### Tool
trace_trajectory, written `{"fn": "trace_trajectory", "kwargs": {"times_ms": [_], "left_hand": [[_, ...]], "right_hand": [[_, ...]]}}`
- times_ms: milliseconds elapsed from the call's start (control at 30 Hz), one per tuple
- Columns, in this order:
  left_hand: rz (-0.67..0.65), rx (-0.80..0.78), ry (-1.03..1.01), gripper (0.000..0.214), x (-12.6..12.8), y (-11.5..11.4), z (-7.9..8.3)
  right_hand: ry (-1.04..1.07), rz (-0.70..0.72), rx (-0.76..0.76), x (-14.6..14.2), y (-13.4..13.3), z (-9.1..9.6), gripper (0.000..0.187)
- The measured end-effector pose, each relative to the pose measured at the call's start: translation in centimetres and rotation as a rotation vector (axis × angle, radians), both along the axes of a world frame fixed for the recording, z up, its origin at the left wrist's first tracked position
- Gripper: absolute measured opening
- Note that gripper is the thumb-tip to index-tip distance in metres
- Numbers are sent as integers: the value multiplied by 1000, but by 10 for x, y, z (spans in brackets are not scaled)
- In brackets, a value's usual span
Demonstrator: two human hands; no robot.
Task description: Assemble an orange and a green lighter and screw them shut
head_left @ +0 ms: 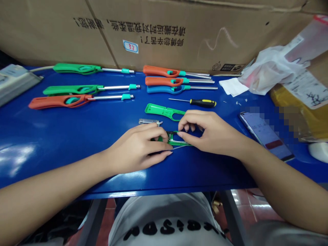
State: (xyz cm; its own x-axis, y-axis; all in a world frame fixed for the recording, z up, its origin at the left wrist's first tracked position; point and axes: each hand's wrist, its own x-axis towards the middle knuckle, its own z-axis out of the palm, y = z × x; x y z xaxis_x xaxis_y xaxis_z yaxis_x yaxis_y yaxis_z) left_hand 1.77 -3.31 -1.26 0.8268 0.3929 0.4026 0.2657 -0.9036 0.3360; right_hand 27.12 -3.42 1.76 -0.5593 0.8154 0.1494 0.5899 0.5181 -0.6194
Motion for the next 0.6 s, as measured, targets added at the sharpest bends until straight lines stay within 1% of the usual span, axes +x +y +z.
{"fn": "trace_trajectory", "kwargs": {"times_ms": [33, 100, 200, 267, 333, 433, 600], "left_hand": [[0, -3, -9, 15, 0, 0, 0], [20, -17, -23, 14, -1, 0, 0], [102, -50, -37, 17, 0, 1, 2], [156, -66, -40, 22, 0, 2, 3], [178, -80, -30, 28, 1, 2, 2], [171, -110, 7, 35, 1, 3, 0], [159, -111, 1, 33, 0, 3, -4]], "right_hand": [[-29, 1, -11, 3, 0, 3, 6], [-122, 58, -62, 8, -1, 9, 8], [-218, 104, -117, 12, -3, 13, 9], [-215, 105, -124, 11, -4, 12, 10], [-190, 98, -137, 9, -5, 11, 10], [-157, 81, -161, 6, -7, 8, 11], [-120, 112, -182, 5, -9, 7, 13]]}}
